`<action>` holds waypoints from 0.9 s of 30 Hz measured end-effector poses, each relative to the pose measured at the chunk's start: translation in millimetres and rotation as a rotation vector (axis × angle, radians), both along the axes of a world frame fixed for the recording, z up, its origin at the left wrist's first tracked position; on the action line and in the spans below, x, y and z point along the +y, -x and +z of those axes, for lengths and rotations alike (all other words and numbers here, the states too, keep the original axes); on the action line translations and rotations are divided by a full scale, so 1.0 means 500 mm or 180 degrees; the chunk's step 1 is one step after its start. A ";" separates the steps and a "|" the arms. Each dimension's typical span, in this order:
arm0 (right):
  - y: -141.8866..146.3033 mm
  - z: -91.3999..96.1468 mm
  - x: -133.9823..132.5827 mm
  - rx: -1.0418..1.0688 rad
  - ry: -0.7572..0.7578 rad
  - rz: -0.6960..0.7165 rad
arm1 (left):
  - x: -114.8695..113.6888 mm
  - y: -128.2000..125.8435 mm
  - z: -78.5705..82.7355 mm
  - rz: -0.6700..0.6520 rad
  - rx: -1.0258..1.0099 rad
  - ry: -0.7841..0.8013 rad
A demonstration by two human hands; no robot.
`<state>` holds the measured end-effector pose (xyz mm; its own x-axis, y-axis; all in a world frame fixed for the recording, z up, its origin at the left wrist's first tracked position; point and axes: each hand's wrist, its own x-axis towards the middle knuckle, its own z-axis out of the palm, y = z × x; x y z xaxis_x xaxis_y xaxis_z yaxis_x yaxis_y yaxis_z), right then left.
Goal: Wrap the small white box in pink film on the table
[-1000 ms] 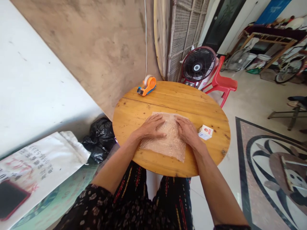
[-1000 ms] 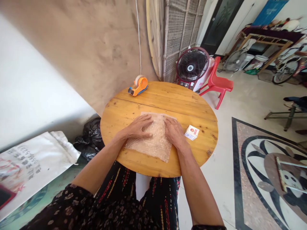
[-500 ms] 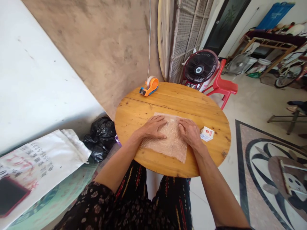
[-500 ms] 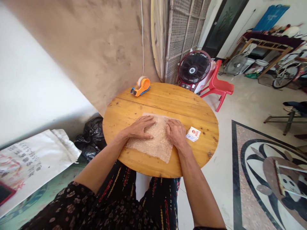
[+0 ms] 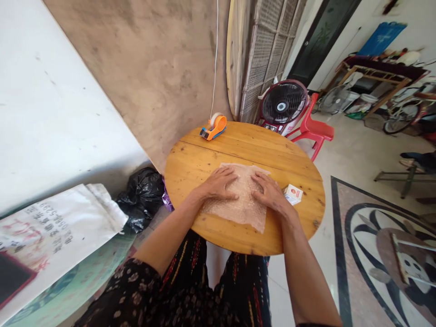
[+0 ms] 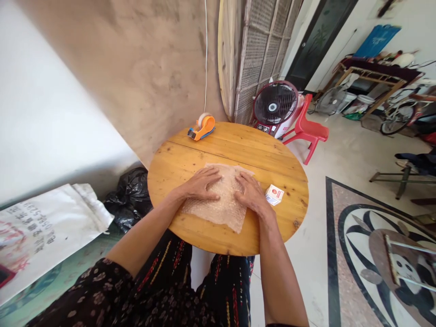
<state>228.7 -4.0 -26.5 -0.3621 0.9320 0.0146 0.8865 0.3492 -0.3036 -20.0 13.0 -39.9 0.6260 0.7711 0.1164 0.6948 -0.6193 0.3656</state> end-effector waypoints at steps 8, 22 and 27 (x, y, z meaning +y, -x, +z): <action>-0.016 0.053 -0.028 0.0468 -0.0804 0.0060 | 0.000 0.001 0.002 -0.0025 0.0091 0.0022; -0.166 0.054 -0.103 -0.0252 -0.0877 -0.1212 | -0.001 0.003 0.001 -0.0101 -0.0026 -0.0059; -0.091 0.137 -0.131 0.1467 -0.1227 -0.1252 | -0.005 0.003 0.009 -0.0079 -0.0002 0.0063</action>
<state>274.2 -69.6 42.0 0.1219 0.8899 0.4395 0.7801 0.1879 -0.5968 -21.5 10.3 -35.3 0.6450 0.7574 0.1017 0.6790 -0.6290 0.3785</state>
